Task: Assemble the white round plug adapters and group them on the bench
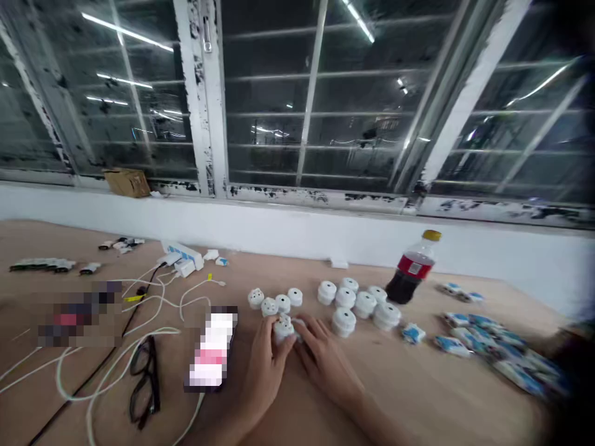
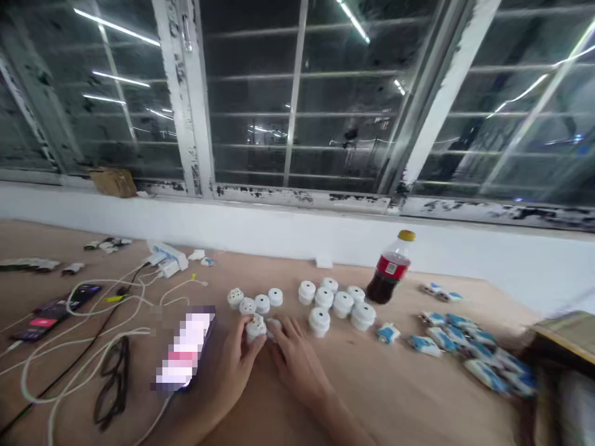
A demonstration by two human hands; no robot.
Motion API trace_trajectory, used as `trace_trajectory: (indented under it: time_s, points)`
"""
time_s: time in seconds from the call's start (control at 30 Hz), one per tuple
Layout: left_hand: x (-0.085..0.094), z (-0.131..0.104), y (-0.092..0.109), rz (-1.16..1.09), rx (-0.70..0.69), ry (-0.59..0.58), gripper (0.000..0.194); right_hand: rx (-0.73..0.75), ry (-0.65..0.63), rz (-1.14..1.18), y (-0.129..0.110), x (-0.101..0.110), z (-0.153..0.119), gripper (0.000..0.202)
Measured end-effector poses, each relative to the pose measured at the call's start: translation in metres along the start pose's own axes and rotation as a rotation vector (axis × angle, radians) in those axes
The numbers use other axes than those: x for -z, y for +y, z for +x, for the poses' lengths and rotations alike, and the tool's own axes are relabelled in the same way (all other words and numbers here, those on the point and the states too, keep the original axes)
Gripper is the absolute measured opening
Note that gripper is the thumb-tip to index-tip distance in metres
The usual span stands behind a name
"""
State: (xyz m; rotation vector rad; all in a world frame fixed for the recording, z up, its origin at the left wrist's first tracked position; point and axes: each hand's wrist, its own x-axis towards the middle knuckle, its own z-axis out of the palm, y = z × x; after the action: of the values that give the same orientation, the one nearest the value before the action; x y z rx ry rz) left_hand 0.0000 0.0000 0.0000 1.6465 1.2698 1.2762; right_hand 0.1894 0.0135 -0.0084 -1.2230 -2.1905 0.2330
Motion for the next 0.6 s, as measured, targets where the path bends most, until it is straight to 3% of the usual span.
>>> trace_trajectory:
  time_s: [0.2,0.4,0.5,0.6]
  points:
    - [0.002,-0.001,-0.002,-0.026,-0.039,-0.028,0.035,-0.161,0.105,0.194,-0.003,0.011,-0.029,0.033]
    - [0.002,-0.002,0.002,-0.038,-0.011,-0.165,0.046,-0.449,0.159,0.688,-0.003,0.024,-0.039,0.053]
    - [0.003,-0.001,0.006,-0.018,-0.008,-0.24,0.049,-0.467,0.126,0.867,-0.003,0.023,-0.037,0.055]
    - [0.003,0.0,0.008,-0.001,0.001,-0.239,0.051,-0.441,0.136,0.891,-0.007,0.022,-0.035,0.051]
